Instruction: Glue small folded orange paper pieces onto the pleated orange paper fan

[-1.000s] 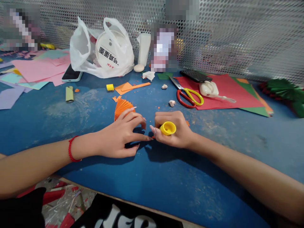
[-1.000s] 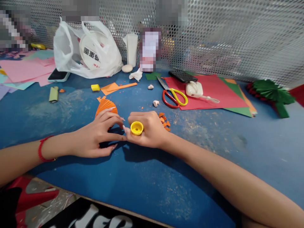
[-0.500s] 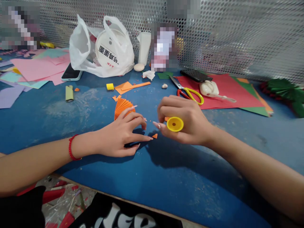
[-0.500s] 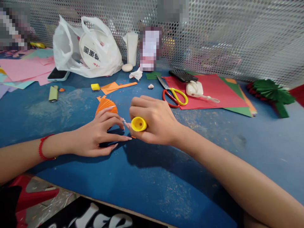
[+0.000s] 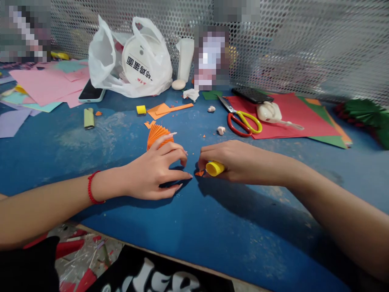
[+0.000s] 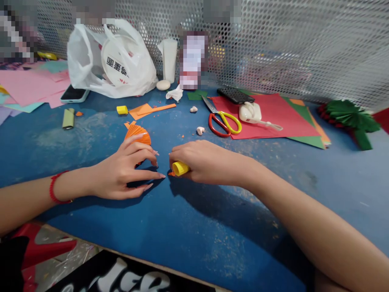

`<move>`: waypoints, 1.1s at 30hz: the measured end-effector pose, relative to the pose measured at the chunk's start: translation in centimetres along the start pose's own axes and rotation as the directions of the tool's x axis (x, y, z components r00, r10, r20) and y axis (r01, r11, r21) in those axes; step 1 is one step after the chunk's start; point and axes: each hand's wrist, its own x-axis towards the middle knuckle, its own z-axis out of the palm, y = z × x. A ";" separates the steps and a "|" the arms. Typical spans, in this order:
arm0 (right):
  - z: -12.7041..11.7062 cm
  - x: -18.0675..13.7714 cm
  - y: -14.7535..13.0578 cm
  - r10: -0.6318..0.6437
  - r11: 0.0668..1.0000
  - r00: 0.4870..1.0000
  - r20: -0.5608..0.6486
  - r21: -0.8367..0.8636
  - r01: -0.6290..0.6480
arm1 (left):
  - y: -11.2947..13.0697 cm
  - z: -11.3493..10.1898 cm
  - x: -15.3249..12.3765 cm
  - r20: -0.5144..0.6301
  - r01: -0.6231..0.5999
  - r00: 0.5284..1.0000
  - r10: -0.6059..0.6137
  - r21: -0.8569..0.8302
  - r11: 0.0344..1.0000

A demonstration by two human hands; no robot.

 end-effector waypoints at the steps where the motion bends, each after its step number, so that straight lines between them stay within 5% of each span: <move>1: 0.0 0.0 0.0 0.001 1.000 1.000 -0.002 0.003 -0.001 | 0.0 0.0 0.0 -0.001 -0.003 1.000 0.003 -0.001 1.000; 18: -0.1 -0.6 0.1 -0.111 0.990 0.973 -0.203 0.058 0.125 | -0.1 -0.1 0.0 -0.019 0.100 0.995 -0.102 -0.061 0.993; 27: 0.3 -0.3 -1.3 -0.024 0.971 0.909 -0.416 0.205 0.120 | -0.1 0.1 0.3 -0.204 0.226 0.931 -0.303 -0.330 0.917; 33: 1.3 0.2 -1.5 -0.024 0.982 0.888 -0.459 0.154 0.106 | -0.2 0.0 0.3 -0.269 0.218 0.910 -0.314 -0.332 0.918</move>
